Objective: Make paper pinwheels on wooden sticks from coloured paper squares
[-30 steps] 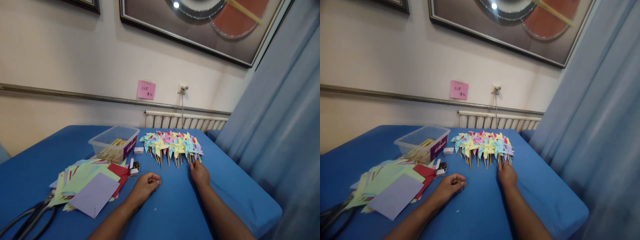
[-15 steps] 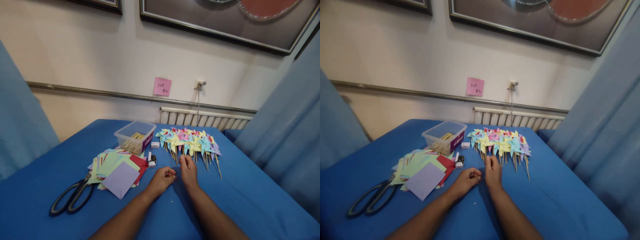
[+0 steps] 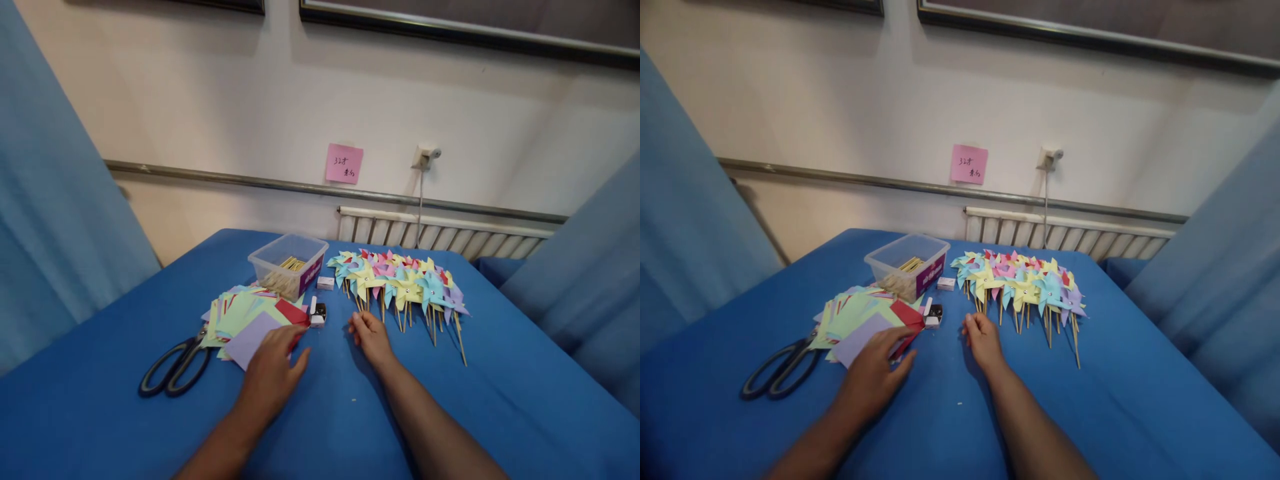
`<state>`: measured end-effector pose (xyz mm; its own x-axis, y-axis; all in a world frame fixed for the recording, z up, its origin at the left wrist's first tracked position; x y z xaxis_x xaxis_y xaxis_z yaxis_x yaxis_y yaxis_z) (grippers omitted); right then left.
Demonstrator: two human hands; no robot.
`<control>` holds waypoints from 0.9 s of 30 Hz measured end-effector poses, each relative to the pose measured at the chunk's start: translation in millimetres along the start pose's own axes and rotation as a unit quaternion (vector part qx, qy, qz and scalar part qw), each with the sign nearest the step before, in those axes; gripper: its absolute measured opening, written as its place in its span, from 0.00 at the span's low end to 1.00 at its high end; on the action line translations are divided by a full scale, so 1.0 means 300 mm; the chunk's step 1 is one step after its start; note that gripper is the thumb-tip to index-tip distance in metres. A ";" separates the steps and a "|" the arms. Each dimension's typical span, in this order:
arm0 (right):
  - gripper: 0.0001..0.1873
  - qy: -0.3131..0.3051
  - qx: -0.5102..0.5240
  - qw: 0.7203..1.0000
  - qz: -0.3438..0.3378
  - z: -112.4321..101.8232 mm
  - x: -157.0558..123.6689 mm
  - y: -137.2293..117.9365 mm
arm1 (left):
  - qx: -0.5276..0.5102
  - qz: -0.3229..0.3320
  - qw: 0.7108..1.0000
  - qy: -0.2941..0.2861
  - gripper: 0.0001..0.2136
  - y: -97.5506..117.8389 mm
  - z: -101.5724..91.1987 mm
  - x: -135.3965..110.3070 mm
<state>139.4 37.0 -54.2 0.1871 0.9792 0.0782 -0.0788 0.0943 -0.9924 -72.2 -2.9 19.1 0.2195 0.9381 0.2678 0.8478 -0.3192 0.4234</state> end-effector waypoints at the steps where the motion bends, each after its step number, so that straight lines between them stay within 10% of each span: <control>1: 0.24 -0.003 -0.002 1.000 0.000 0.003 0.000 0.000 | 0.045 0.001 0.999 0.023 0.20 -0.039 -0.021 -0.016; 8: 0.20 -0.022 -0.014 1.000 -0.005 0.005 -0.012 -0.018 | 0.143 -0.001 0.990 0.010 0.16 -0.186 -0.055 -0.057; 15: 0.17 -0.048 0.001 0.999 0.003 -0.003 -0.011 -0.022 | -0.004 -0.181 0.983 0.020 0.14 -0.160 -0.121 -0.003; 27: 0.22 -0.061 0.056 0.996 0.032 0.009 -0.012 -0.031 | -0.249 -0.293 0.897 0.216 0.19 -0.094 -0.164 0.092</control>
<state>136.8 33.0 -44.9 0.0584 0.9978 0.0321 -0.1967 0.0430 -0.9795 -113.9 25.3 57.2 -0.4927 0.8591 0.1386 0.4117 0.0898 0.9069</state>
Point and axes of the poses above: each hand's wrist, its own x-axis towards the middle knuckle, its own z-axis out of the palm, y = z × x, the point moved 1 cm from there along x, towards the middle knuckle, and after that the axes turned 12 degrees about x, right-handed, at the moved point
